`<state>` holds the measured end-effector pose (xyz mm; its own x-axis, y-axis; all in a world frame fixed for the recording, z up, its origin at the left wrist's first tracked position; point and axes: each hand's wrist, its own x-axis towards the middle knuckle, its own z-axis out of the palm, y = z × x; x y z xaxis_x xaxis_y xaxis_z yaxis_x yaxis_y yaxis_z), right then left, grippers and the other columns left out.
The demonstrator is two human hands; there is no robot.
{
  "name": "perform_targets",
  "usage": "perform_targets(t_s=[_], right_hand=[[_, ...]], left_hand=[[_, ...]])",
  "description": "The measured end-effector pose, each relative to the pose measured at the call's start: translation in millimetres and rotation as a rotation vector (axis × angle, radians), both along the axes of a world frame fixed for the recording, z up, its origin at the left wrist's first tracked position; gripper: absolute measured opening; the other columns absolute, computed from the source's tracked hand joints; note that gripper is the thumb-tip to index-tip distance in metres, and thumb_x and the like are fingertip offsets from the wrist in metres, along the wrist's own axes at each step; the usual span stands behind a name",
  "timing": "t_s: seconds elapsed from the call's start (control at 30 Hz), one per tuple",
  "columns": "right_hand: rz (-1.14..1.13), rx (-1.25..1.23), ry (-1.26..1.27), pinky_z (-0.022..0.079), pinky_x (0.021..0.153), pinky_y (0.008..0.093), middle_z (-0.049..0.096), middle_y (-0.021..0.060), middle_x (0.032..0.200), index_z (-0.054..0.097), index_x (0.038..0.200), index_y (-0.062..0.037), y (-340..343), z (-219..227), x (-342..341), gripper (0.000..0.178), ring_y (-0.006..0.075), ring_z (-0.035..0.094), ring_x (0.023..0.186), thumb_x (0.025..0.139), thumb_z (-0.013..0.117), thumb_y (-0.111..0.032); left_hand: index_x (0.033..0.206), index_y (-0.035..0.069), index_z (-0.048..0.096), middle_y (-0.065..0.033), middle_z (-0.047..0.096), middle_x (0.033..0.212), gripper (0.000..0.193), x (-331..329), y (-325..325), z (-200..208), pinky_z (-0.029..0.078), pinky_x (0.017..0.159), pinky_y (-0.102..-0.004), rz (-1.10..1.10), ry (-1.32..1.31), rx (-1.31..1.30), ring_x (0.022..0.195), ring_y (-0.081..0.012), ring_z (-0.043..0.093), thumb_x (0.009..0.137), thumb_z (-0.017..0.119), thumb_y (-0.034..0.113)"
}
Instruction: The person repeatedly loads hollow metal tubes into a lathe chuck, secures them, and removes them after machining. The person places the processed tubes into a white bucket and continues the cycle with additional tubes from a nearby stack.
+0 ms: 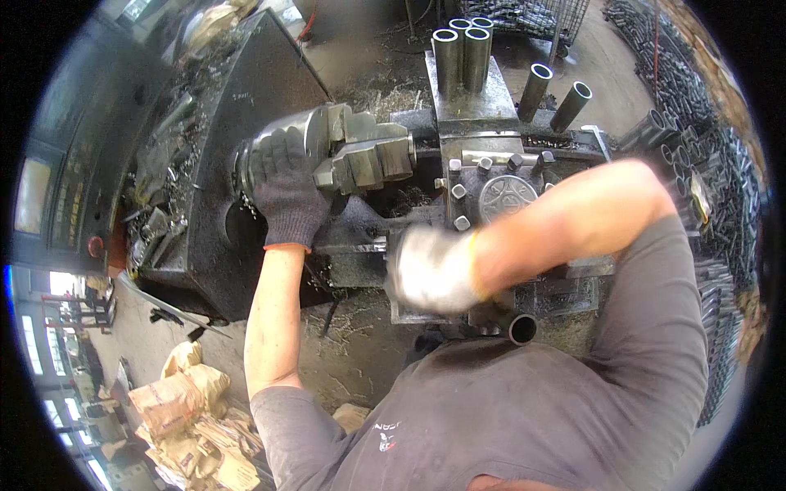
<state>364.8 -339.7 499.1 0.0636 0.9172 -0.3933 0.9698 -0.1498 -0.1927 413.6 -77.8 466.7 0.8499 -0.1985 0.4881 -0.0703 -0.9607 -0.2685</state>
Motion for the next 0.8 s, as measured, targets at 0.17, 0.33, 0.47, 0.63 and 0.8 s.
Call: perform_targets(t_s=[0.17, 0.33, 0.47, 0.63, 0.8], right_hand=[[0.213, -0.055, -0.264, 0.059, 0.062, 0.0411, 0.081, -0.0014, 0.088, 0.084, 0.088, -0.0162, 25.0, 7.5, 15.2, 0.007, 0.0204, 0.075, 0.079, 0.082, 0.082, -0.02], [-0.44, 0.437, -0.22, 0.06, 0.059, 0.0369, 0.072, 0.0113, 0.077, 0.075, 0.111, -0.0044, -105.4, 84.8, 108.5, 0.029, 0.0235, 0.071, 0.065, 0.085, 0.078, -0.016], [-0.953, 0.017, -0.434, 0.064, 0.077, 0.0422, 0.078, 0.0153, 0.091, 0.074, 0.112, -0.0073, -129.0, 61.0, 143.0, 0.032, 0.0287, 0.078, 0.082, 0.081, 0.08, -0.017], [-0.826, -0.079, -0.244, 0.061, 0.074, 0.0448, 0.078, 0.0143, 0.092, 0.078, 0.11, -0.0048, -138.7, -18.7, 165.3, 0.045, 0.0298, 0.077, 0.083, 0.075, 0.087, -0.031], [-0.804, 0.149, 0.169, 0.057, 0.077, 0.0474, 0.075, 0.0203, 0.09, 0.074, 0.107, -0.003, -150.7, -58.9, 179.6, 0.039, 0.0382, 0.074, 0.084, 0.072, 0.081, -0.018]], left_hand=[[0.162, 0.004, 0.038, -0.0195, 0.044, 0.165, 0.117, 17.0, -4.3, 30.6, 0.029, 0.129, -0.0525, 0.007, 0.219, 0.115, 0.155, -0.0376, 0.04, 0.069, 0.088, 0.052], [0.158, 0.008, 0.045, -0.018, 0.05, 0.162, 0.112, 40.2, -8.7, 69.2, 0.038, 0.125, -0.0478, -0.049, 0.434, 0.059, 0.151, -0.0366, 0.046, 0.064, 0.091, 0.047], [0.15, 0.019, 0.054, -0.0137, 0.062, 0.148, 0.098, 85.0, -16.8, 104.5, 0.049, 0.115, -0.0461, 0.004, 0.723, 0.01, 0.138, -0.0339, 0.059, 0.064, 0.092, 0.045], [0.152, 0.014, 0.051, -0.0143, 0.064, 0.143, 0.079, 18.1, -14.7, 69.5, 0.048, 0.112, -0.0492, -0.221, 0.006, -0.149, 0.133, -0.0366, 0.059, 0.081, 0.084, 0.022], [0.127, 0.002, 0.072, -0.0139, 0.077, 0.118, 0.033, -160.6, 1.4, -64.5, 0.057, 0.098, -0.0398, -0.087, 0.064, -0.994, 0.108, -0.0266, 0.073, 0.096, 0.075, 0.013]])
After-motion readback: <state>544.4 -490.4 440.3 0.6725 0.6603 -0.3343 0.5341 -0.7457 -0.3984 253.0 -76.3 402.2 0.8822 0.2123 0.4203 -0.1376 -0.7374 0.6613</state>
